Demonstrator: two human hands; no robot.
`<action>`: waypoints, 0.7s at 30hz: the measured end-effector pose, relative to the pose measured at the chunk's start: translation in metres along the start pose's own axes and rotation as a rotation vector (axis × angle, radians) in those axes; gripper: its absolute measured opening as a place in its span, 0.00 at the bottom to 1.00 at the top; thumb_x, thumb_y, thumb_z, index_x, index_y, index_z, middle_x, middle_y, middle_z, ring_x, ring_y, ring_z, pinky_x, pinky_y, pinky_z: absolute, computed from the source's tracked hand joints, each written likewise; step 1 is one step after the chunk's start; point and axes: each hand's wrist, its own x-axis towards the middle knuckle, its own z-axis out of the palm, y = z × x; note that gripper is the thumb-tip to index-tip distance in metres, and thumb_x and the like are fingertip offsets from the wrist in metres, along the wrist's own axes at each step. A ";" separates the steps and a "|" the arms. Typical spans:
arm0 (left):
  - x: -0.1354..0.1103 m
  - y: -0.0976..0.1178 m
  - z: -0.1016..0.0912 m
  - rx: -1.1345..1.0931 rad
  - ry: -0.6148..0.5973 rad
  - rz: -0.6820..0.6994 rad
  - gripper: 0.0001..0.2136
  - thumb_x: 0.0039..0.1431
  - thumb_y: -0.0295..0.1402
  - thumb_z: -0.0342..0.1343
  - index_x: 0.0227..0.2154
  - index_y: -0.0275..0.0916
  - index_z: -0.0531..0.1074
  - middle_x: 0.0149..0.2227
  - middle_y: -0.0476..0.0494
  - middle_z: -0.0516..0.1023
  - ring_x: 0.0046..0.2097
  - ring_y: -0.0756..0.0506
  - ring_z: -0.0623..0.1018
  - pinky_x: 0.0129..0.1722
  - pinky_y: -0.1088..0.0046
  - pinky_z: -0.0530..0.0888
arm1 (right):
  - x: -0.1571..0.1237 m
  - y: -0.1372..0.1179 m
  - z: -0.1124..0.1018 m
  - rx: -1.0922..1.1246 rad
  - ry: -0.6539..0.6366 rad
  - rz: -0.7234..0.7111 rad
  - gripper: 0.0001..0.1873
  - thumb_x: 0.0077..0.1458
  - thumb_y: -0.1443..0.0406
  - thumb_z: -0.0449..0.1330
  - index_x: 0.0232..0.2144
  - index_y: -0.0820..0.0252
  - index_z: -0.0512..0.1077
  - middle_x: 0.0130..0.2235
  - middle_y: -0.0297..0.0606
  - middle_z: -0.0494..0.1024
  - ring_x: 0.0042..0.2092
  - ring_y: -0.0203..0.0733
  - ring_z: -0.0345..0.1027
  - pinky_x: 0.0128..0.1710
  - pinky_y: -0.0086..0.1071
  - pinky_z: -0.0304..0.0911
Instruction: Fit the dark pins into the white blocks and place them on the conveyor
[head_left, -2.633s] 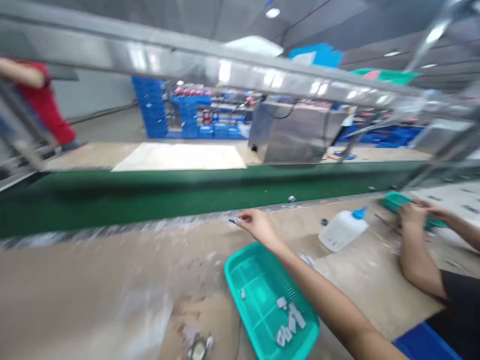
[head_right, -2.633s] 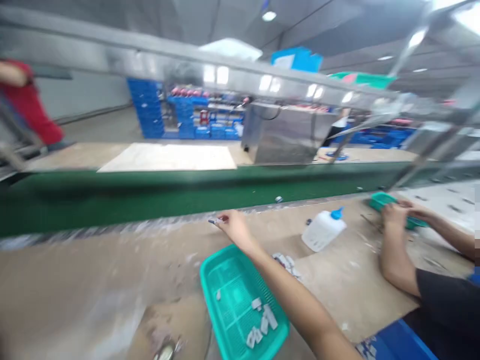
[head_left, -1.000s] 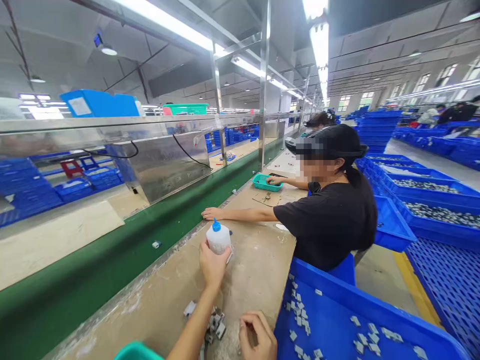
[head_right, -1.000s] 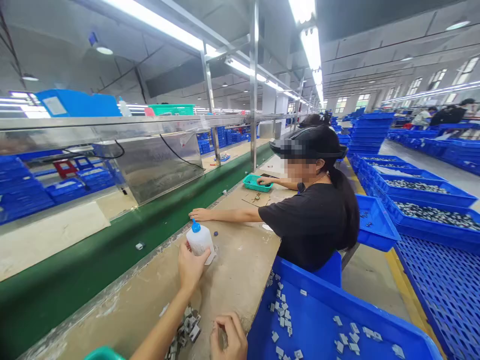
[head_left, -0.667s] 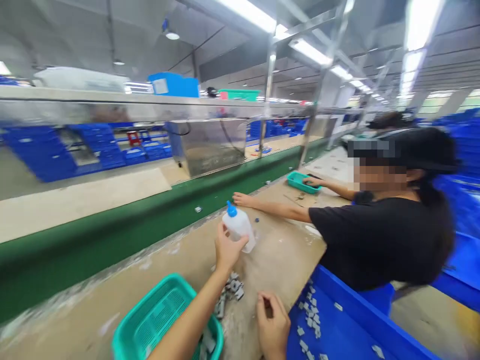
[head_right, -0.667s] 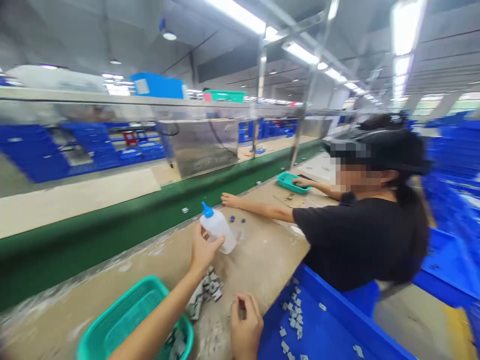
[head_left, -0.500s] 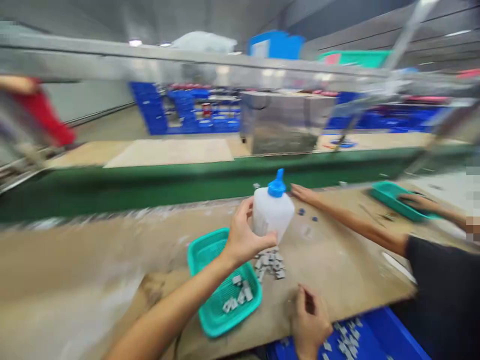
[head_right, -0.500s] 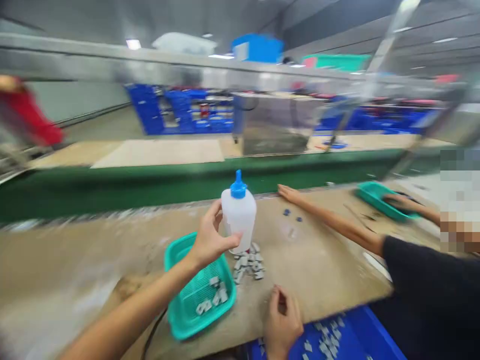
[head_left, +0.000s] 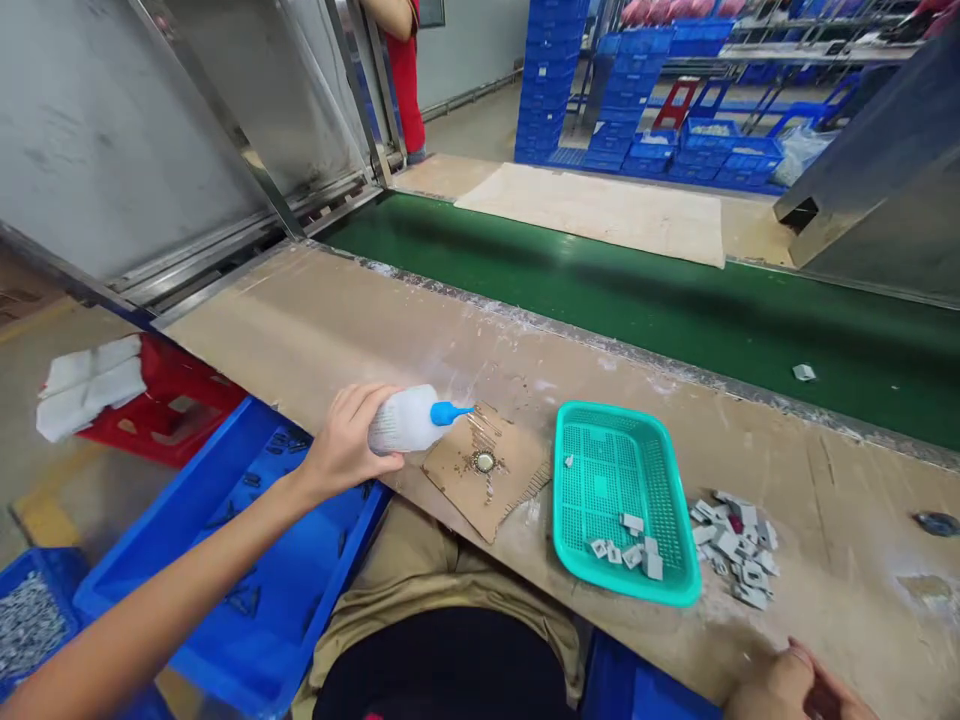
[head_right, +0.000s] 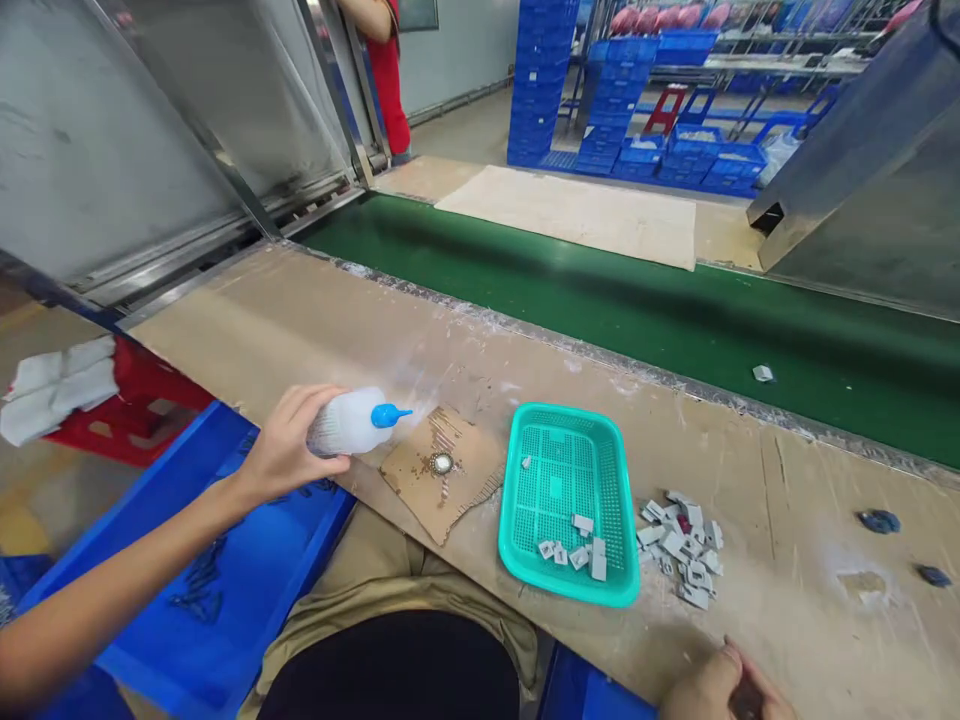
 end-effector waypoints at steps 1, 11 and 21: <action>-0.010 -0.005 0.006 0.031 -0.034 0.008 0.28 0.41 0.28 0.59 0.50 0.35 0.62 0.46 0.35 0.72 0.47 0.37 0.71 0.46 0.59 0.69 | 0.000 0.000 0.001 -0.007 0.019 -0.004 0.15 0.45 0.63 0.58 0.34 0.60 0.80 0.21 0.42 0.70 0.29 0.53 0.66 0.31 0.43 0.63; -0.029 -0.012 0.035 0.208 -0.070 0.225 0.25 0.46 0.29 0.56 0.50 0.29 0.63 0.46 0.31 0.75 0.45 0.35 0.73 0.44 0.57 0.67 | 0.000 -0.013 0.001 0.009 0.037 0.156 0.17 0.43 0.66 0.59 0.35 0.67 0.80 0.27 0.47 0.76 0.33 0.55 0.71 0.36 0.45 0.67; -0.023 -0.013 0.040 0.292 -0.158 0.348 0.22 0.52 0.28 0.50 0.52 0.30 0.64 0.49 0.31 0.75 0.48 0.35 0.73 0.45 0.55 0.67 | 0.002 -0.017 0.003 0.024 0.065 0.174 0.16 0.41 0.68 0.60 0.34 0.69 0.80 0.27 0.49 0.77 0.32 0.58 0.72 0.34 0.47 0.68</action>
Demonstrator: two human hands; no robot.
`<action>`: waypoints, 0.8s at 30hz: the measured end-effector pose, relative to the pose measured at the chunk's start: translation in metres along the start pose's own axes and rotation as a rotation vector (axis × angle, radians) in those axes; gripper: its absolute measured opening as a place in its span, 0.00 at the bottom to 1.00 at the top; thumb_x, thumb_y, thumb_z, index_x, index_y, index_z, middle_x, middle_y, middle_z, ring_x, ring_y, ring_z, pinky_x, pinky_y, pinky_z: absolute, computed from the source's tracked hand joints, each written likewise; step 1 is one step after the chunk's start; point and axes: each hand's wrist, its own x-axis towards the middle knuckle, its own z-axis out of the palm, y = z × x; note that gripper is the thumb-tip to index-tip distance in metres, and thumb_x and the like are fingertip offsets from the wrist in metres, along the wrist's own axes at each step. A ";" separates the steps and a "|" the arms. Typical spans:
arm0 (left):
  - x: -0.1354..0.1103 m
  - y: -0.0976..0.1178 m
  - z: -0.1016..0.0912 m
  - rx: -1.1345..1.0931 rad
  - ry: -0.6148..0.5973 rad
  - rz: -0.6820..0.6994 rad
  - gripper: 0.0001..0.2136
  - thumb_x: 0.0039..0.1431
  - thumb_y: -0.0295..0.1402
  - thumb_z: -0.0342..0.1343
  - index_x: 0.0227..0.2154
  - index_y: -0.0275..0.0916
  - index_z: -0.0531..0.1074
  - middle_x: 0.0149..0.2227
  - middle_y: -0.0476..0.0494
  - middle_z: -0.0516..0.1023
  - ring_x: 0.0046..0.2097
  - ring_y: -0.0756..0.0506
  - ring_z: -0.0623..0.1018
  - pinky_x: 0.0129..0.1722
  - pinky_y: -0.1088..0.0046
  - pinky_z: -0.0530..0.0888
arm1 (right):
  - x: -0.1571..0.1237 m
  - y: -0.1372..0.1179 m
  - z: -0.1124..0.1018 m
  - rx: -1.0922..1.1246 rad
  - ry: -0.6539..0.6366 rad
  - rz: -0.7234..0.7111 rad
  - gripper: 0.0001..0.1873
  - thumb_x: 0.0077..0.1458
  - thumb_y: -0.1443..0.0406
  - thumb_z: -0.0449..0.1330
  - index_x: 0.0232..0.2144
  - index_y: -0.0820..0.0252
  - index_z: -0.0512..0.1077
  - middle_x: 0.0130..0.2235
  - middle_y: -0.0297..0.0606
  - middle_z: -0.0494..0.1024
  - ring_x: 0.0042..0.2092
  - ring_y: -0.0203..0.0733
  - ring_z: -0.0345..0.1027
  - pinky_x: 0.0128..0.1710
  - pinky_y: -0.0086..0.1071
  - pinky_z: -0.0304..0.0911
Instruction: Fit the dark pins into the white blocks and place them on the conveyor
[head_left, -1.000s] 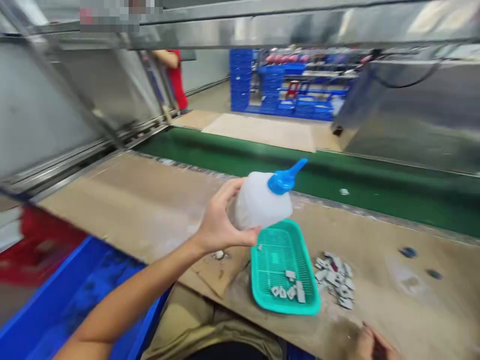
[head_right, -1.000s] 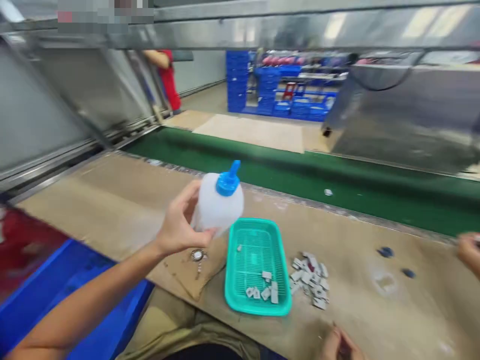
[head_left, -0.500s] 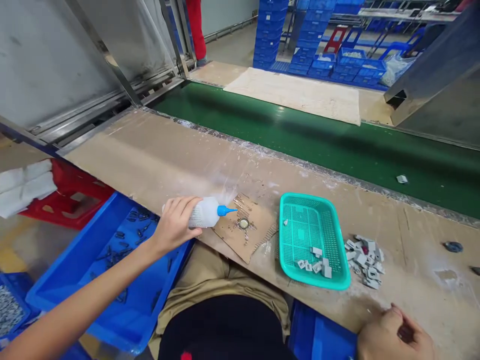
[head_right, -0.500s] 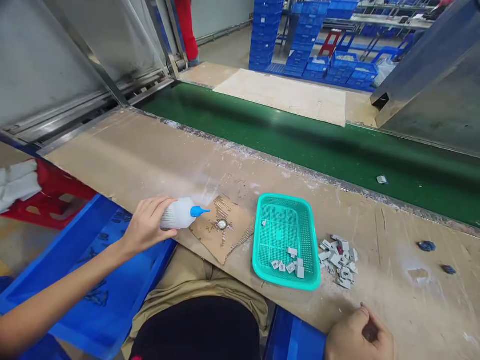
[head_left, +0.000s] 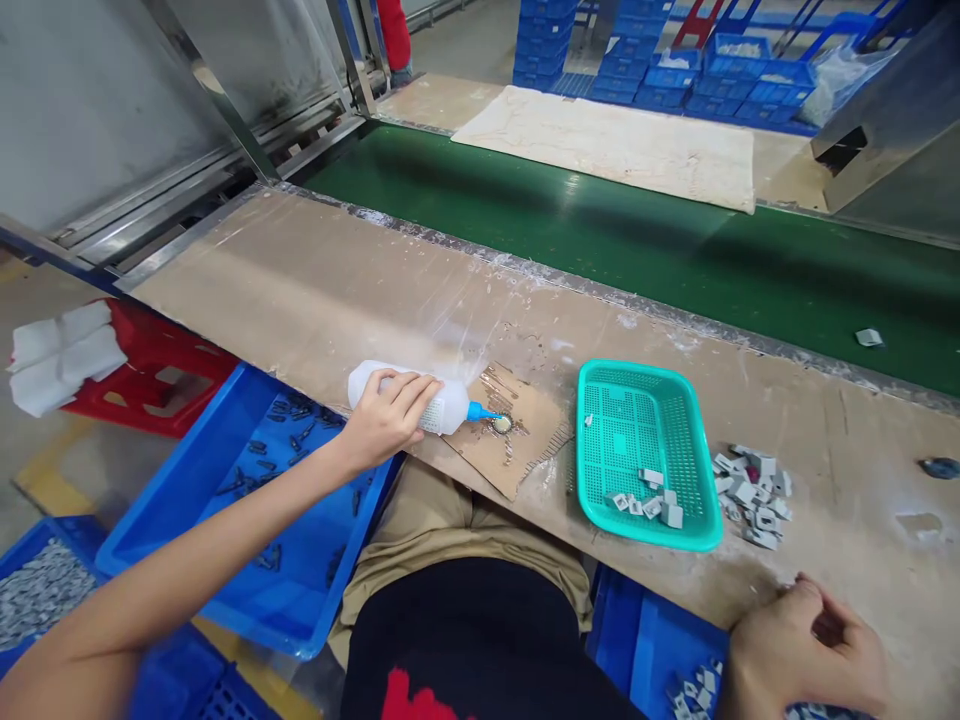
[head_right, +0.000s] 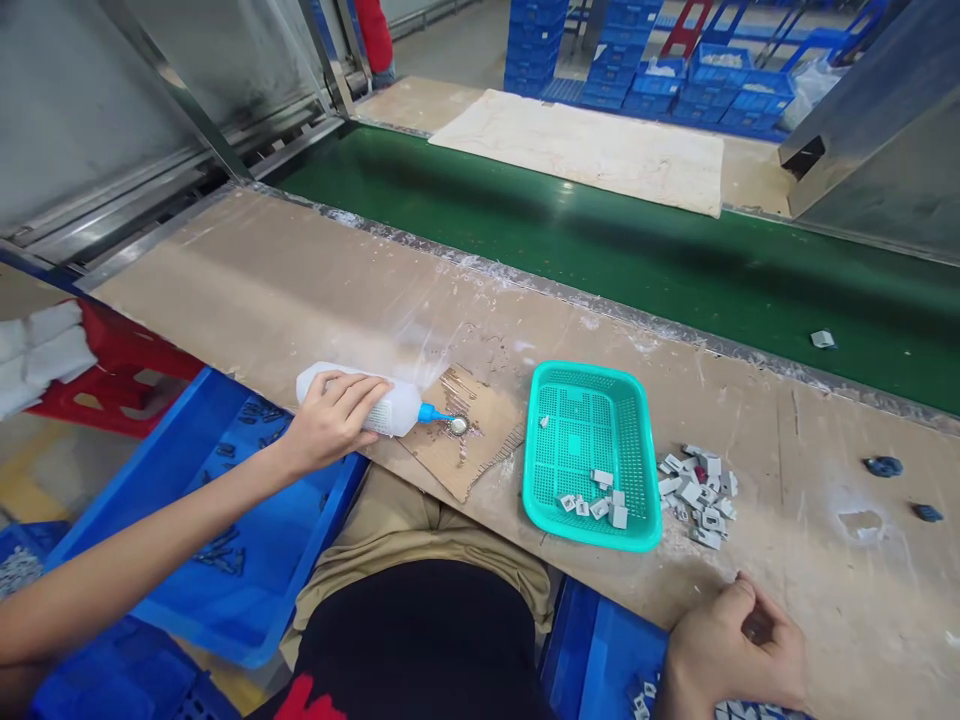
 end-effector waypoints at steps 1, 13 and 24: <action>0.001 0.000 0.000 0.000 -0.015 0.004 0.22 0.53 0.28 0.50 0.52 0.31 0.64 0.49 0.31 0.75 0.48 0.35 0.73 0.45 0.55 0.67 | 0.000 -0.001 0.000 0.003 -0.004 0.000 0.16 0.41 0.68 0.60 0.34 0.69 0.80 0.28 0.49 0.77 0.32 0.58 0.72 0.34 0.48 0.69; 0.009 0.002 -0.010 0.078 0.009 0.061 0.20 0.54 0.23 0.49 0.51 0.31 0.65 0.48 0.33 0.76 0.47 0.37 0.74 0.44 0.56 0.67 | -0.002 -0.006 0.000 0.013 0.013 -0.029 0.18 0.41 0.69 0.58 0.35 0.74 0.80 0.32 0.55 0.79 0.35 0.58 0.74 0.34 0.43 0.69; 0.013 0.000 -0.010 -0.049 -0.030 0.051 0.22 0.55 0.22 0.49 0.54 0.36 0.64 0.50 0.34 0.75 0.49 0.36 0.74 0.46 0.54 0.69 | -0.002 -0.008 -0.001 0.010 0.022 -0.036 0.15 0.42 0.68 0.58 0.32 0.68 0.80 0.30 0.50 0.78 0.32 0.54 0.73 0.33 0.43 0.68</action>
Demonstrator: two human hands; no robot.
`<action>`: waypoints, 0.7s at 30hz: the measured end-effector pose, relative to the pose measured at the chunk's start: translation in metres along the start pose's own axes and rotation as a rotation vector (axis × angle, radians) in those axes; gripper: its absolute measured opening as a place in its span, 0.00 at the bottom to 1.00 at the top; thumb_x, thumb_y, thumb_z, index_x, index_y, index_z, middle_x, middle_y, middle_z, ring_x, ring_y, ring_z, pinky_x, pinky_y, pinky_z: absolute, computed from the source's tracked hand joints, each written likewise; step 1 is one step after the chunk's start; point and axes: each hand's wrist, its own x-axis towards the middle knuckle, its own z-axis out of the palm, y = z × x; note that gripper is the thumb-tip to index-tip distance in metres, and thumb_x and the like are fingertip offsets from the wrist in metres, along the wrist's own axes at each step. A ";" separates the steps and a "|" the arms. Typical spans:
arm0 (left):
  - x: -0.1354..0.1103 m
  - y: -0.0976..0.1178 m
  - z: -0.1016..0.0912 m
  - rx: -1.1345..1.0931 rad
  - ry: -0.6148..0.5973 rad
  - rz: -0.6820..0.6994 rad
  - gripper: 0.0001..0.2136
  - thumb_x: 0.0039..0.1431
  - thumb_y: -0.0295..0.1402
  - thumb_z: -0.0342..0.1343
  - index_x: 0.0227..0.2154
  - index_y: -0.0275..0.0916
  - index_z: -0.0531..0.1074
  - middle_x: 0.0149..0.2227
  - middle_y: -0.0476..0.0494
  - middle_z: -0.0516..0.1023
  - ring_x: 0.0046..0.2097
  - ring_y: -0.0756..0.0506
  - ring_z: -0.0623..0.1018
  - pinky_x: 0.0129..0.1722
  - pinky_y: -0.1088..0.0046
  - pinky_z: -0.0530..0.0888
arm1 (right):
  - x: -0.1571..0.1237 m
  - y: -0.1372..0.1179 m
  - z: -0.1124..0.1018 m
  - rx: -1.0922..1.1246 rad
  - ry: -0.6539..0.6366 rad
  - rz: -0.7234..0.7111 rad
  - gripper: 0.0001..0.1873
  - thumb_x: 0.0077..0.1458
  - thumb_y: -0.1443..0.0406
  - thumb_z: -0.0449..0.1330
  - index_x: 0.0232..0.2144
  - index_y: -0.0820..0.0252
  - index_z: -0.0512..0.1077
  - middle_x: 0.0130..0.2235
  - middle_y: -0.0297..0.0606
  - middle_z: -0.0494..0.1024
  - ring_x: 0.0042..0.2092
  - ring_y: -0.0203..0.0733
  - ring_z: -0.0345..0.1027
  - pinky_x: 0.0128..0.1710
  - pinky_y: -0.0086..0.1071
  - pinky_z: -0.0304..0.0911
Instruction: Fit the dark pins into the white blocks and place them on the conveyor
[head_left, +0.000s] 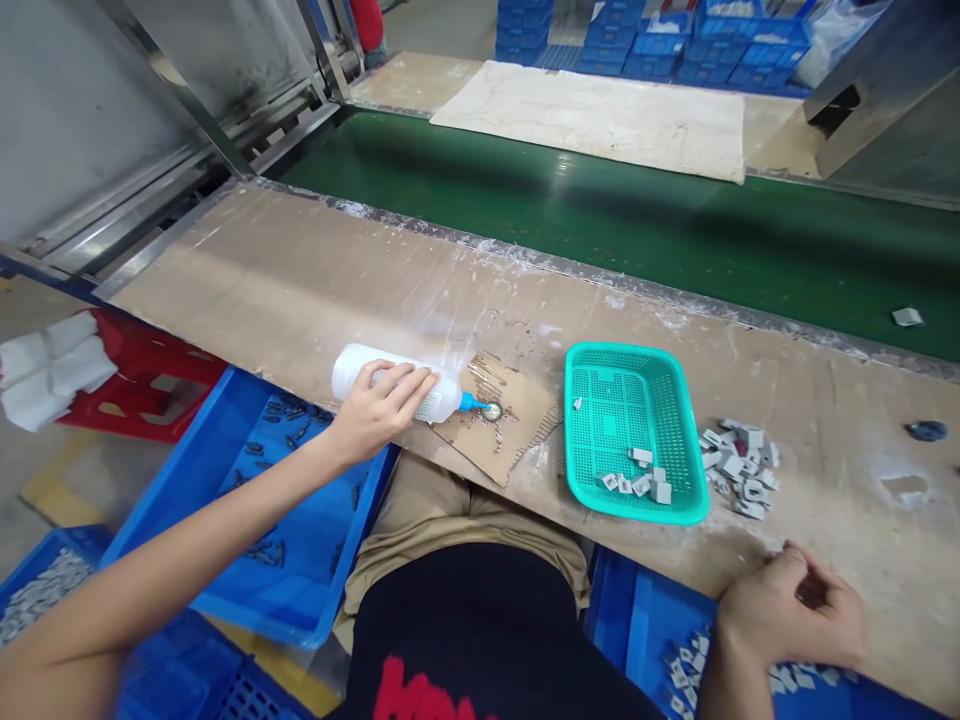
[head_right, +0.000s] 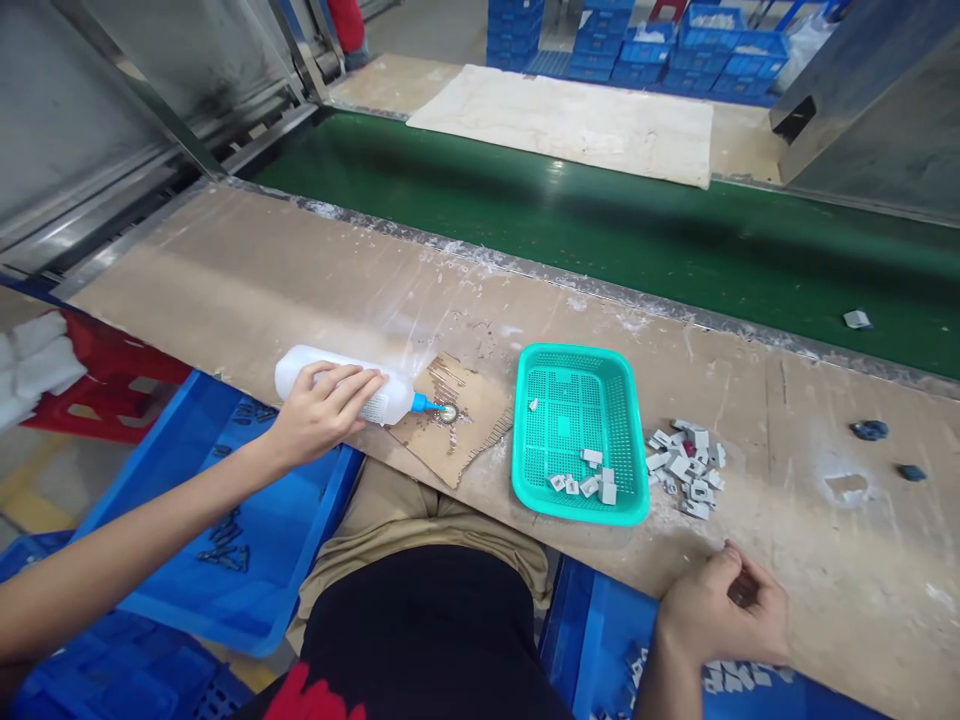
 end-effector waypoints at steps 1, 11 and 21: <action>0.000 -0.001 0.000 -0.010 -0.013 -0.010 0.23 0.55 0.22 0.49 0.55 0.38 0.64 0.50 0.34 0.75 0.50 0.36 0.74 0.46 0.54 0.69 | 0.000 -0.001 0.000 -0.008 -0.003 -0.003 0.15 0.42 0.68 0.58 0.33 0.68 0.80 0.30 0.50 0.79 0.32 0.54 0.73 0.33 0.42 0.68; -0.003 -0.004 -0.003 -0.008 0.012 0.010 0.23 0.56 0.24 0.50 0.56 0.40 0.63 0.51 0.37 0.75 0.50 0.37 0.73 0.48 0.55 0.67 | -0.001 -0.001 0.000 -0.014 0.001 -0.020 0.17 0.41 0.69 0.58 0.34 0.71 0.80 0.30 0.52 0.79 0.33 0.55 0.74 0.33 0.41 0.68; 0.007 -0.002 -0.005 -0.086 0.008 -0.175 0.26 0.47 0.29 0.56 0.53 0.36 0.63 0.49 0.33 0.74 0.48 0.33 0.72 0.45 0.54 0.67 | 0.001 0.010 0.001 0.018 -0.008 -0.058 0.15 0.43 0.70 0.59 0.34 0.69 0.80 0.29 0.47 0.78 0.32 0.53 0.73 0.33 0.42 0.68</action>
